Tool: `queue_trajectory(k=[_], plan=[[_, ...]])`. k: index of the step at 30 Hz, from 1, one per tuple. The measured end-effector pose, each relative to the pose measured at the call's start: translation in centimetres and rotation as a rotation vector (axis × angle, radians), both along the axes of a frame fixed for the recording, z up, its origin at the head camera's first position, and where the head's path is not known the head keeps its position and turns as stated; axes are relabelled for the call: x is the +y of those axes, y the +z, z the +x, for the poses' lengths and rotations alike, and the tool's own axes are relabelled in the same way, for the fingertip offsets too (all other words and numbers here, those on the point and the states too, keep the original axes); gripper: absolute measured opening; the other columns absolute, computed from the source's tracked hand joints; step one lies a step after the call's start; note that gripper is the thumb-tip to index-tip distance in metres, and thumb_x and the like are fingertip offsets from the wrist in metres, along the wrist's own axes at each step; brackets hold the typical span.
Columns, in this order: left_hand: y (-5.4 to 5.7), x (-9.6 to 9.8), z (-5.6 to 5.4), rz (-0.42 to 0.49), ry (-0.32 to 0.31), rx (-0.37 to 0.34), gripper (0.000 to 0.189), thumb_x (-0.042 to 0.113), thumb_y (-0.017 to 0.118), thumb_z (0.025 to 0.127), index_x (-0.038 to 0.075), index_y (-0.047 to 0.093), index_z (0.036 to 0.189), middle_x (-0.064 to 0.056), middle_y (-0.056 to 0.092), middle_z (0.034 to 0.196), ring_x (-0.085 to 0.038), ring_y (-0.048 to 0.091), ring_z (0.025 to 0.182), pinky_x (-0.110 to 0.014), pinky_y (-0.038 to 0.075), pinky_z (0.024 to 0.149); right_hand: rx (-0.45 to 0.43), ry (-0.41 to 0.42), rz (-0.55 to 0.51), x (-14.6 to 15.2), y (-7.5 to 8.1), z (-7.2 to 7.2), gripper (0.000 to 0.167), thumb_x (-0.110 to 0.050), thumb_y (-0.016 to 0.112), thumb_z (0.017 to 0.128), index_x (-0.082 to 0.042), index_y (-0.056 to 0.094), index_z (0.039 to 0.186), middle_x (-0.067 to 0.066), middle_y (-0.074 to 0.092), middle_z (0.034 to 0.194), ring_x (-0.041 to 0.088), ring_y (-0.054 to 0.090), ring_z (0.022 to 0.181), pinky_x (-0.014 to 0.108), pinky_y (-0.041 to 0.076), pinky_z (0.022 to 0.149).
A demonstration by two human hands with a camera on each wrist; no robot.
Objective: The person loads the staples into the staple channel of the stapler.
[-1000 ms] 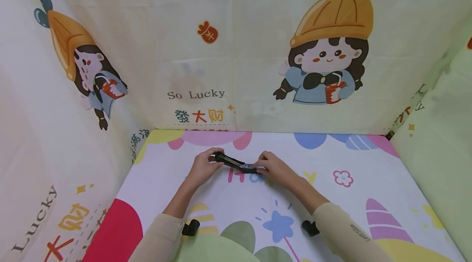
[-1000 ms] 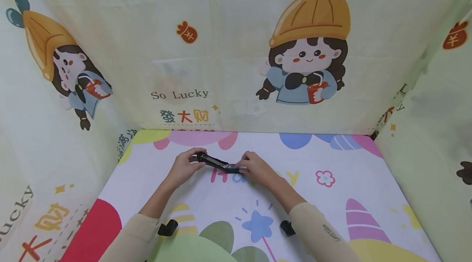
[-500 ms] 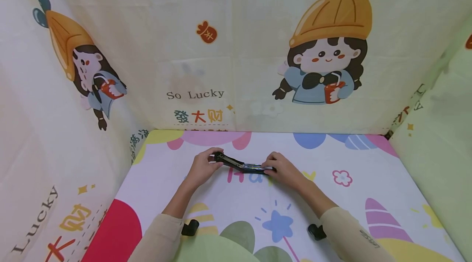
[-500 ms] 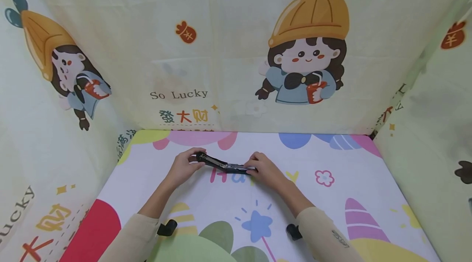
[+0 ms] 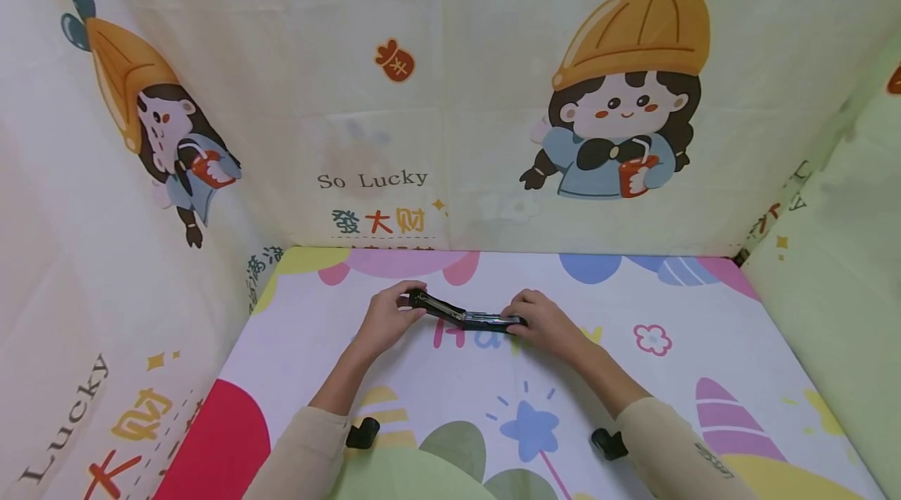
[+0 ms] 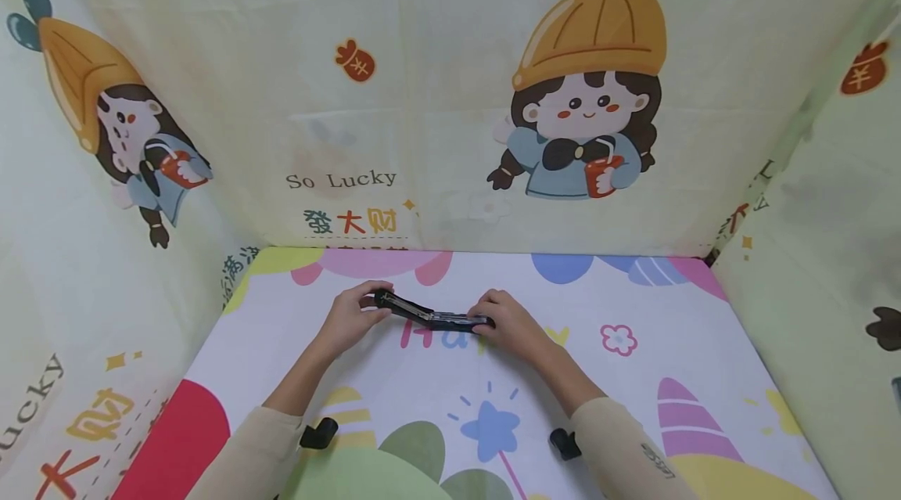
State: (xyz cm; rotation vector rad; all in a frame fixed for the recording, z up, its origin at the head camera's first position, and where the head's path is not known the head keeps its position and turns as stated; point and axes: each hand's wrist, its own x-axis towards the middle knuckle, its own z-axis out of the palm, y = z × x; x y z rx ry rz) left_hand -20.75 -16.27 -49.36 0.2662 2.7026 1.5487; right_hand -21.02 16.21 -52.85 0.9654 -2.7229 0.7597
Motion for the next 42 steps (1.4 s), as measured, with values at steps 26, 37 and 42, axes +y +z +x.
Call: queue_trajectory(k=[26,37,42], plan=[[0.8,0.7,0.1,0.003,-0.007,0.013,0.043,0.001,0.079,0.089,0.013,0.070,0.129,-0.008,0.071,0.125,-0.030,0.072,0.109,-0.041,0.061,0.093,-0.180,-0.111,0.019,1.6,-0.6,-0.3,0.029,-0.016,0.086,0.084,-0.005,0.077,0.110,0.002,0.069,0.101,0.013,0.060,0.088,0.034,0.055,0.080],[1.2,2.3,0.1,0.031,-0.012,0.006,0.045,0.005,0.081,0.088,0.013,0.068,0.131,-0.007,0.071,0.123,-0.029,0.070,0.112,-0.039,0.063,0.089,-0.267,-0.114,-0.031,1.6,-0.9,-0.2,0.031,-0.015,0.085,0.085,-0.003,0.075,0.112,0.003,0.067,0.100,0.012,0.062,0.089,0.032,0.057,0.079],[1.2,3.1,0.1,0.035,-0.043,0.017,0.047,0.007,0.080,0.089,0.011,0.066,0.134,-0.007,0.071,0.123,-0.030,0.069,0.114,-0.040,0.063,0.090,-0.271,-0.107,-0.038,1.7,-0.9,-0.3,0.030,-0.014,0.084,0.086,-0.003,0.074,0.112,0.003,0.066,0.100,0.012,0.063,0.089,0.031,0.056,0.079]])
